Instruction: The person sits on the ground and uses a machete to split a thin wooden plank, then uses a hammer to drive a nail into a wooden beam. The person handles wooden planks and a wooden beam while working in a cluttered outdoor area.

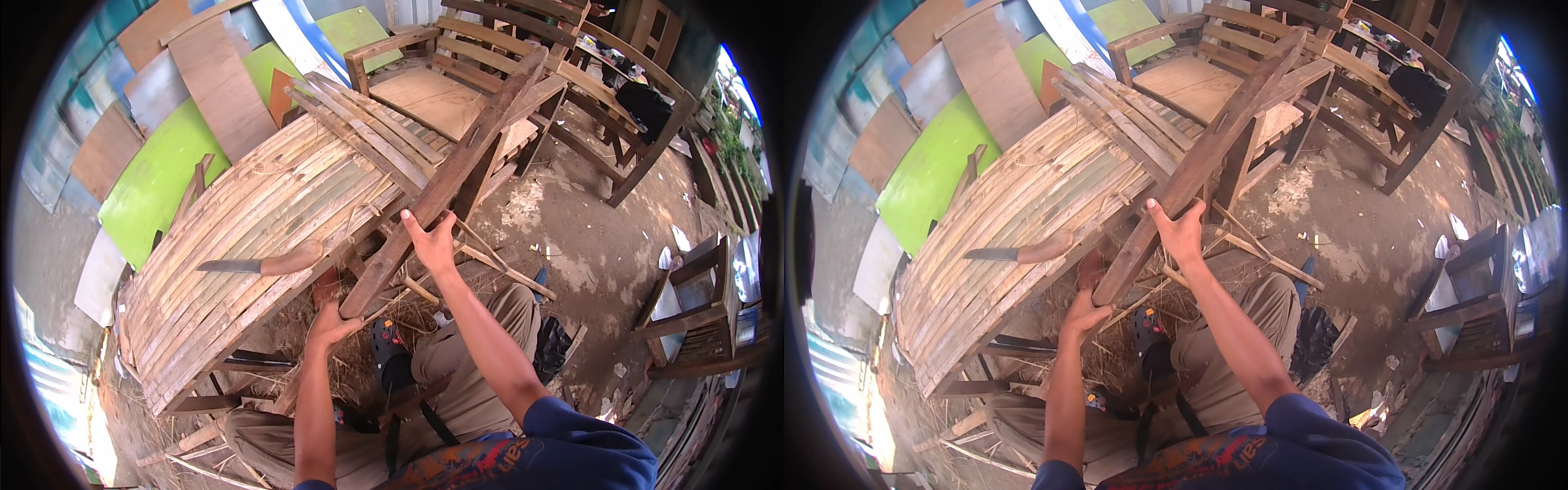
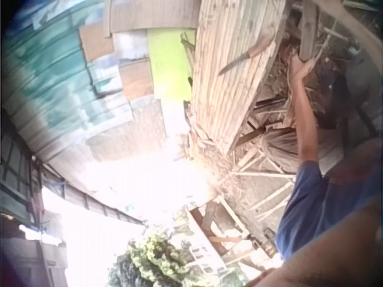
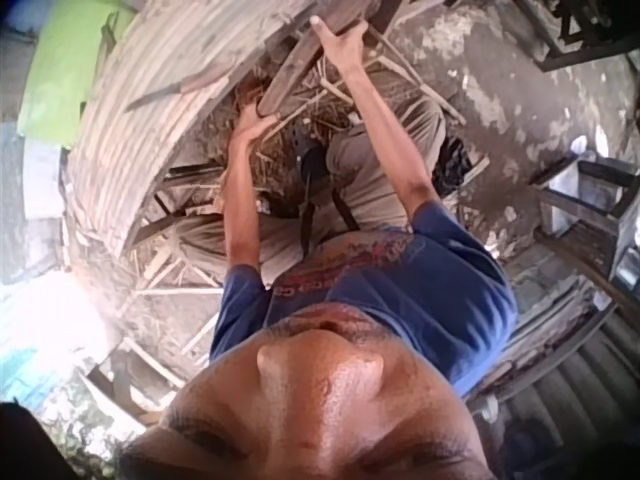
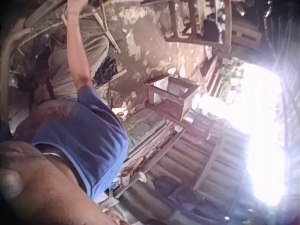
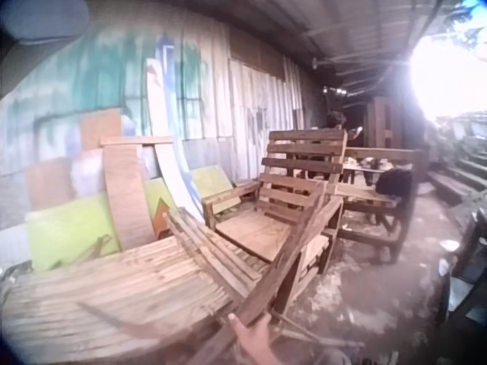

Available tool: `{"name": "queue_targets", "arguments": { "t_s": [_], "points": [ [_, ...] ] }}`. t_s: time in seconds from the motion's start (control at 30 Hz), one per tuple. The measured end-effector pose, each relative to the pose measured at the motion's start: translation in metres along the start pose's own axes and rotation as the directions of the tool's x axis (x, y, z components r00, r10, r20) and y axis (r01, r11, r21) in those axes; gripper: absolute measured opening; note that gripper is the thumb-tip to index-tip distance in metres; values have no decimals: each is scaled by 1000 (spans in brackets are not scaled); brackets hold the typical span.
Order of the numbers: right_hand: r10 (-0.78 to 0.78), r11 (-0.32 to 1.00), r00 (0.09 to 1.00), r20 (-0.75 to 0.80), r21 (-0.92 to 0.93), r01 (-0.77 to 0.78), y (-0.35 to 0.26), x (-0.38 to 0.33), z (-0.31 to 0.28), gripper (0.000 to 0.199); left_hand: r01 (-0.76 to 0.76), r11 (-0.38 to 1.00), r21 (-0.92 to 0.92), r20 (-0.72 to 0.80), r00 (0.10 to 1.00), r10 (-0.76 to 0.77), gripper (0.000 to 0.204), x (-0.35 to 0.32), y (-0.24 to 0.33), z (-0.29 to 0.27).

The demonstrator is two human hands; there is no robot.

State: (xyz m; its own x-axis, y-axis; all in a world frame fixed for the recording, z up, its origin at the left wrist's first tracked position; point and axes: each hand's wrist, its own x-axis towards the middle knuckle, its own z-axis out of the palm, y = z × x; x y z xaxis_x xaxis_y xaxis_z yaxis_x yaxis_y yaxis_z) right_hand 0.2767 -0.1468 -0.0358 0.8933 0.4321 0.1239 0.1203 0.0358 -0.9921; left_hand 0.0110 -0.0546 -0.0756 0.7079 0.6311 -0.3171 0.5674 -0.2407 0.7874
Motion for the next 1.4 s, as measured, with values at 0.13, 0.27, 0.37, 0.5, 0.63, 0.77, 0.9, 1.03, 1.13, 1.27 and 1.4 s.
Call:
{"name": "queue_targets", "arguments": {
  "t_s": [0.13, 0.27, 0.37, 0.5, 0.63, 0.77, 0.9, 1.03, 1.13, 1.27, 1.4],
  "points": [
    [-24, 996, 998, 54, 83, 20, 37, -5, -25, 67, -79, 994, 72, -65, 994, 83, 60, 4, -4, 1],
    [358, 933, 932, 61, 18, -360, 111, -15, -79, 56, -83, 991, 103, -87, 992, 92, 60, 11, -3, 4],
    [673, 739, 738, 54, -81, -668, 173, -50, -80, 59, -180, 984, 16, -111, 977, 181, 62, 11, -15, 3],
    [798, 595, 582, 155, -49, -802, 223, -72, -64, 66, -98, 990, 100, -80, 991, 106, 63, 8, 0, 1],
    [869, 442, 428, 246, 0, -897, 250, -66, -39, 73, -153, 984, 94, -106, 981, 162, 60, 5, -3, 2],
    [886, 425, 437, 155, 108, -899, 286, -62, -19, 54, -205, 969, 138, -145, 963, 225, 57, 5, 12, 4],
    [903, 347, 400, 156, 283, -894, 293, -87, -15, 14, -120, 959, 255, -215, 960, 178, 57, -8, 6, 7],
    [845, 246, 366, 390, 325, -913, 287, -80, -72, 6, -151, 949, 275, -176, 963, 205, 58, 6, 20, 12],
    [768, 76, 290, 571, 367, -927, 191, -111, -64, 5, -74, 967, 243, -210, 970, 127, 58, -19, -3, -1],
    [549, -117, 247, 799, 366, -923, 22, -154, -119, 20, -116, 975, 189, -131, 981, 142, 59, -10, 8, 1],
    [769, 335, 273, 578, -1, -942, -52, -182, -143, 28, -125, 983, 138, -42, 990, 132, 58, -1, 4, 3]
  ]
}}
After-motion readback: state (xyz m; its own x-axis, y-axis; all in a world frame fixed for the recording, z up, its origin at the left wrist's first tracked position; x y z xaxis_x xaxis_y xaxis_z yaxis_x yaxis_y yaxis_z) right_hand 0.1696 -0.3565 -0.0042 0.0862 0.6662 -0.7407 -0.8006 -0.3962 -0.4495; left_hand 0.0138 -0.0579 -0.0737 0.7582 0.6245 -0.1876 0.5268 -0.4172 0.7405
